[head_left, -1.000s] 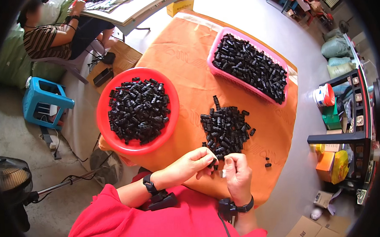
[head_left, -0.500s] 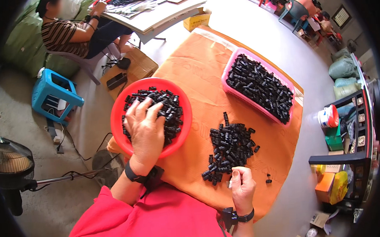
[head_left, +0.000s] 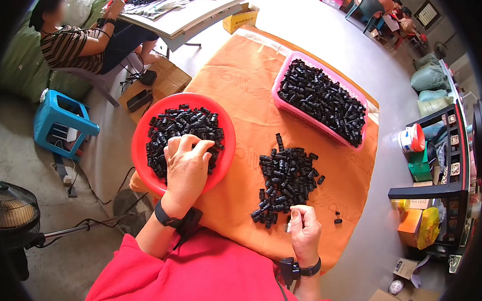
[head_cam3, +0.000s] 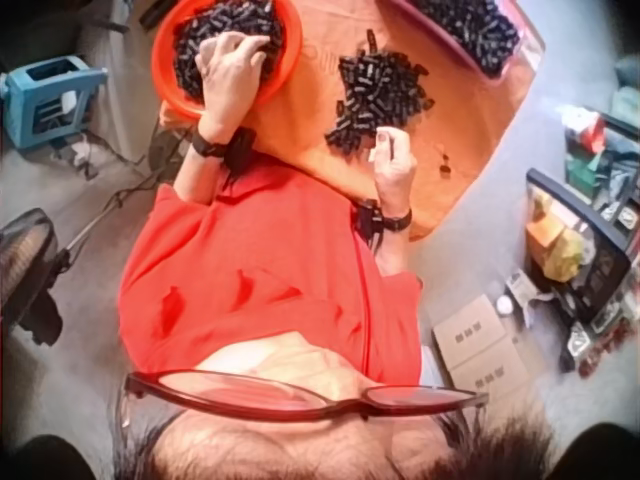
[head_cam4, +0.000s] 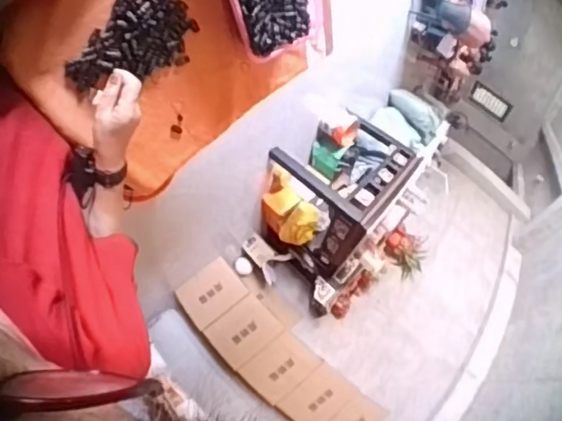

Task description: Sorting and assembling small black plastic components on a table in a workshop.

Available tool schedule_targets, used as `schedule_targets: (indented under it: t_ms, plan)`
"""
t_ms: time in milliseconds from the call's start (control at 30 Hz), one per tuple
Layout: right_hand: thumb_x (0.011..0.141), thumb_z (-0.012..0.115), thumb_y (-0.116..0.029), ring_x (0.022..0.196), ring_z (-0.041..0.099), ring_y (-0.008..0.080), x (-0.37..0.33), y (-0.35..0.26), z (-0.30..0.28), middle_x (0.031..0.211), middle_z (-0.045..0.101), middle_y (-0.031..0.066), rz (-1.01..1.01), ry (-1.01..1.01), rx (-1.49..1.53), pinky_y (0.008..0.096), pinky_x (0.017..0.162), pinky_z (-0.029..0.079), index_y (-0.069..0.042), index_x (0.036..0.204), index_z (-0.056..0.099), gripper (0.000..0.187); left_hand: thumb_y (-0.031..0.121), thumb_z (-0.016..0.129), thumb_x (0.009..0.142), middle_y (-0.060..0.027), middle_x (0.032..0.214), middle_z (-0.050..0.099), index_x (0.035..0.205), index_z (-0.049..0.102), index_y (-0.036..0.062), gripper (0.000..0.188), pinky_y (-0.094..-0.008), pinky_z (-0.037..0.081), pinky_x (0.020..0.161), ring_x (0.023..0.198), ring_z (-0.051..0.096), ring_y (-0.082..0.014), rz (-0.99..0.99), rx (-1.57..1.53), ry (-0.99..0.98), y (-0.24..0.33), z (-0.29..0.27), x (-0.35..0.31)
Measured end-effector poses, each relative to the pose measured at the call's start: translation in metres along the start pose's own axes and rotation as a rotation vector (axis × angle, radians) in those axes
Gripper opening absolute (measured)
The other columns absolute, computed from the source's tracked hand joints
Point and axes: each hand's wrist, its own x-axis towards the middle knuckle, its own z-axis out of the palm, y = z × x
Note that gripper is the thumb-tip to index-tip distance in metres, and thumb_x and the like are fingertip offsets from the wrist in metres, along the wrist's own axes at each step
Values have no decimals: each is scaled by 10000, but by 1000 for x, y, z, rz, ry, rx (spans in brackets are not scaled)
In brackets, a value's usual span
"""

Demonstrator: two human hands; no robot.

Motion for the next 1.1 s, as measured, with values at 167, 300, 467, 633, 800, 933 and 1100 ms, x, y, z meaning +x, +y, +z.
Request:
schedule_targets:
  t_ms: [167, 300, 467, 633, 800, 933, 1100]
  plan:
    - [985, 600, -95, 551, 570, 78, 0, 2, 0, 667, 576, 11, 3, -4, -4, 244, 496, 455, -39, 1013, 613, 65, 101, 713, 783, -32, 985, 603, 1000, 722, 160, 225, -394, 405, 916, 1014, 514, -270, -25, 48, 55, -13, 2, 8]
    - [987, 602, -108, 551, 575, 82, 1, 2, 1, 666, 577, 14, 1, -13, -2, 245, 497, 457, -36, 1011, 613, 77, 102, 691, 810, -8, 954, 594, 979, 714, 175, 186, -395, 398, 881, 1011, 512, -250, -28, 103, 101, -25, 1, 12]
    - [989, 601, -119, 553, 580, 86, 1, 2, 0, 675, 584, 17, 5, -13, -14, 249, 501, 460, -32, 1008, 613, 89, 100, 679, 822, -7, 938, 611, 968, 719, 179, 171, -385, 392, 862, 1003, 521, -251, -15, 108, 120, -40, 1, 17]
    - [992, 598, -127, 558, 584, 88, 0, -1, 0, 681, 583, 18, 1, -4, -12, 248, 512, 469, -30, 1009, 610, 100, 91, 675, 822, -22, 981, 641, 997, 711, 159, 191, -387, 402, 883, 1022, 529, -249, 6, 95, 150, -33, -3, 13]
    - [996, 591, -127, 566, 566, 69, -1, 3, -7, 685, 577, 1, 44, 27, 59, 237, 520, 466, -32, 1016, 608, 98, 45, 657, 829, -52, 1001, 651, 1017, 700, 111, 204, -391, 427, 900, 999, 556, -270, 101, -45, 148, 1, -5, 4]
    - [1012, 571, -156, 603, 493, 24, -1, -2, -7, 715, 541, -41, 98, 39, 110, 195, 547, 415, -39, 1011, 605, 122, 30, 635, 849, -109, 968, 646, 1090, 658, 85, 248, -406, 498, 822, 921, 604, -312, 219, -375, -226, 34, 9, -26]
    - [1006, 578, -142, 584, 517, 38, -5, 1, -9, 684, 551, -26, 77, 45, 60, 209, 532, 428, -35, 1017, 607, 112, 90, 633, 879, -158, 963, 594, 1222, 569, 55, 351, -420, 538, 698, 836, 630, -354, 233, -434, -448, 56, 37, -45]
